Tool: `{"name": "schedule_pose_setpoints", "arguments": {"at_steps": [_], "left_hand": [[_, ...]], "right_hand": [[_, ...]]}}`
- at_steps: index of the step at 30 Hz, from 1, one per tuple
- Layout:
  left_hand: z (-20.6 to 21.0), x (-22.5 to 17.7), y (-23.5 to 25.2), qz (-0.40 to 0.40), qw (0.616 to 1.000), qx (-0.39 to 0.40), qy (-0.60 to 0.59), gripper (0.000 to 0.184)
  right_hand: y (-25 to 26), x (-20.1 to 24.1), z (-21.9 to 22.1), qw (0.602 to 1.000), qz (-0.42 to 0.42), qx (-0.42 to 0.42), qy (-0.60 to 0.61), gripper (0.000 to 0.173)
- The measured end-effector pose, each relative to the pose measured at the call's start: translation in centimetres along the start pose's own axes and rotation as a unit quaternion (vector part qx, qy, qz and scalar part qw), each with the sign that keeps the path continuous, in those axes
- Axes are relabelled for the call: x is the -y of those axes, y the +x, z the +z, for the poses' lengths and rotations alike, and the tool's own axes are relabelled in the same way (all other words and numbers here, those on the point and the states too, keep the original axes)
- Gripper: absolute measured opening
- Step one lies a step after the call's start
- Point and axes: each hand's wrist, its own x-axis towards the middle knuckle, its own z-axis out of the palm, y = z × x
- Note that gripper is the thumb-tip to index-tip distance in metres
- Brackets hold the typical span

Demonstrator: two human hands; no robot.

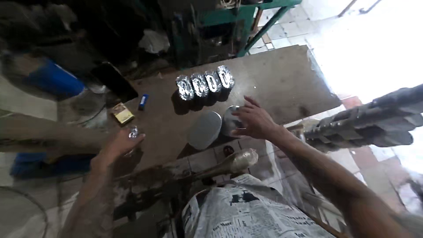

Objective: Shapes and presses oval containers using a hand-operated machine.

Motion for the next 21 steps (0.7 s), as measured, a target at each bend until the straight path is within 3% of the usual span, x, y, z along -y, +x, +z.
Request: {"name": "schedule_pose_setpoints", "arguments": {"at_steps": [1,3,5,7,9,11,13,15,17,21], "left_hand": [[-0.5,-2.1,-1.0,0.002,0.999,-0.036,-0.019,0.057],[-1.1,-8.6,-4.6,0.018,0.992,-0.095,-0.085,0.06],[0.0,-16.4,-7.8,0.048,0.983,-0.097,-0.147,0.054],[2.1,-23.3,-8.7,0.063,0.99,-0.014,-0.124,0.049],[3.9,-26.6,-6.6,0.07,0.99,0.109,-0.058,0.051],[4.3,-26.1,-4.4,0.11,0.976,0.176,-0.066,0.043],[3.5,-23.9,-2.2,0.186,0.935,0.254,-0.161,0.03],[2.3,-23.3,-1.2,0.195,0.896,0.339,-0.211,0.03],[1.6,-23.2,-0.8,0.182,0.88,0.369,-0.236,0.025],[1.8,-22.9,-0.9,0.176,0.877,0.375,-0.243,0.018]], "right_hand": [[0.6,-1.4,0.9,0.998,-0.011,0.056,-0.006,0.053],[0.2,-3.1,2.8,0.996,-0.04,0.069,0.052,0.035],[0.2,-3.4,2.3,0.986,-0.021,0.065,0.15,0.039],[0.2,-3.6,1.4,0.97,0.002,0.091,0.224,0.043],[0.4,-4.1,0.9,0.961,-0.001,0.11,0.253,0.045],[0.6,-4.4,0.8,0.959,-0.005,0.118,0.258,0.046],[0.7,-4.6,0.9,0.957,-0.004,0.114,0.266,0.046],[0.3,-4.7,1.6,0.958,-0.014,0.08,0.274,0.04],[0.0,-4.6,2.3,0.964,-0.027,0.038,0.263,0.031],[-0.6,-3.8,3.2,0.978,-0.042,0.036,0.203,0.039]]}}
